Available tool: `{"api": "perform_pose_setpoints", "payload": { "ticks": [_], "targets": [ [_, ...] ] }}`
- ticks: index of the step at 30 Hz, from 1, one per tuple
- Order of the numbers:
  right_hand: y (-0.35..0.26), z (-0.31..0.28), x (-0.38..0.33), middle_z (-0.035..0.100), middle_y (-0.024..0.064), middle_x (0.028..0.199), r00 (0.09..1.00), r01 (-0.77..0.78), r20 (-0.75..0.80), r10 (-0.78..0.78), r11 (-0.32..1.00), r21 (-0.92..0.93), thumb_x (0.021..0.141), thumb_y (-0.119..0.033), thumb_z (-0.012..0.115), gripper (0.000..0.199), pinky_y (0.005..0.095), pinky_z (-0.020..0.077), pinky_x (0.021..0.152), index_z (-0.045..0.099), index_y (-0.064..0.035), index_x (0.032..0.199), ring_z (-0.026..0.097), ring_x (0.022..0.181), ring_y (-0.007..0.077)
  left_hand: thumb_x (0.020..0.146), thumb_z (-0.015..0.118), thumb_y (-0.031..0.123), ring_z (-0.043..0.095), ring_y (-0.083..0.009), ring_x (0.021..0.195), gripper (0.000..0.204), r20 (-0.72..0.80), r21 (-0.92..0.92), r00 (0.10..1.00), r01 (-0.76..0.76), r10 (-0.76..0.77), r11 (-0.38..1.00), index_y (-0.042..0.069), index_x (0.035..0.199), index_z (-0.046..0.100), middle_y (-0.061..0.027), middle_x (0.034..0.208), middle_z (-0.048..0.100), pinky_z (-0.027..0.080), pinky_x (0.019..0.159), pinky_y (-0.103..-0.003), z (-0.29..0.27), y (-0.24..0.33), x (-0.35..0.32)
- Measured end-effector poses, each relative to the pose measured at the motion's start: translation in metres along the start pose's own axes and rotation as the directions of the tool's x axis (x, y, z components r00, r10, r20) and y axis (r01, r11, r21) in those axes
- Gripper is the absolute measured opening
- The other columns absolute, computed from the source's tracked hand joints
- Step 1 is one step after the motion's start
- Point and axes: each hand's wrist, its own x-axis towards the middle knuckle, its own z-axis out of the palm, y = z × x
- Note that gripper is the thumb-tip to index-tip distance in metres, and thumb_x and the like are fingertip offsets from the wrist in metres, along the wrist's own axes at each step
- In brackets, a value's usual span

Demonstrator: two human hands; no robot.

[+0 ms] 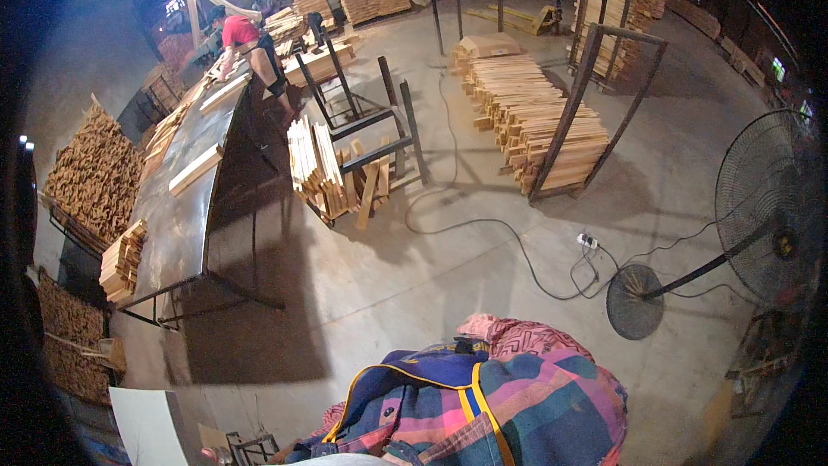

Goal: The person picks up bundles of thin wooden planks from a metal table and places them onto a conveyor belt. They repeat this process, gathering planks from the table and stacking them on the moving belt.

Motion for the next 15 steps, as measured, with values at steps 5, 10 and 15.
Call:
{"api": "perform_pose_setpoints", "payload": {
  "ticks": [5,10,15],
  "targets": [
    [0.024,0.020,-0.009,0.069,0.0156,0.108,0.970,0.183,-0.113,-0.214,0.954,-0.237,0.092,-0.041,0.054,0.033,0.0506,0.0539,0.082,0.068,-0.0228,0.115,0.067,0.102,0.0382,0.086,0.066,0.036,0.066,-0.0283,0.104,0.046,0.010,-0.009,1.000,-0.024,0.024,1.000,0.010,0.124,0.065,-0.0163,0.113,0.070,0.050,0.091,-0.039,0.007,-0.003,0.001],
    [0.005,0.001,-0.030,0.069,0.0168,0.116,0.961,-0.257,-0.048,0.273,0.941,0.220,0.087,-0.056,0.053,0.048,0.0472,0.0510,0.092,0.072,-0.0228,0.115,0.065,0.107,0.0377,0.085,0.068,0.036,0.066,-0.0278,0.105,0.047,0.008,-0.061,0.998,-0.059,0.059,0.996,0.010,0.124,0.065,-0.0161,0.115,0.070,0.050,0.091,-0.038,0.028,-0.029,0.011],
    [-0.019,-0.019,-0.043,0.068,0.0134,0.122,0.980,-0.200,0.037,0.197,0.964,0.176,0.085,-0.058,0.057,0.054,0.0435,0.0470,0.101,0.071,-0.0209,0.121,0.062,0.118,0.0341,0.084,0.069,0.038,0.066,-0.0269,0.107,0.049,-0.029,-0.173,0.997,-0.077,0.073,0.982,0.010,0.124,0.066,-0.0155,0.116,0.070,0.050,0.092,-0.037,0.051,-0.059,0.023]
  ]
}}
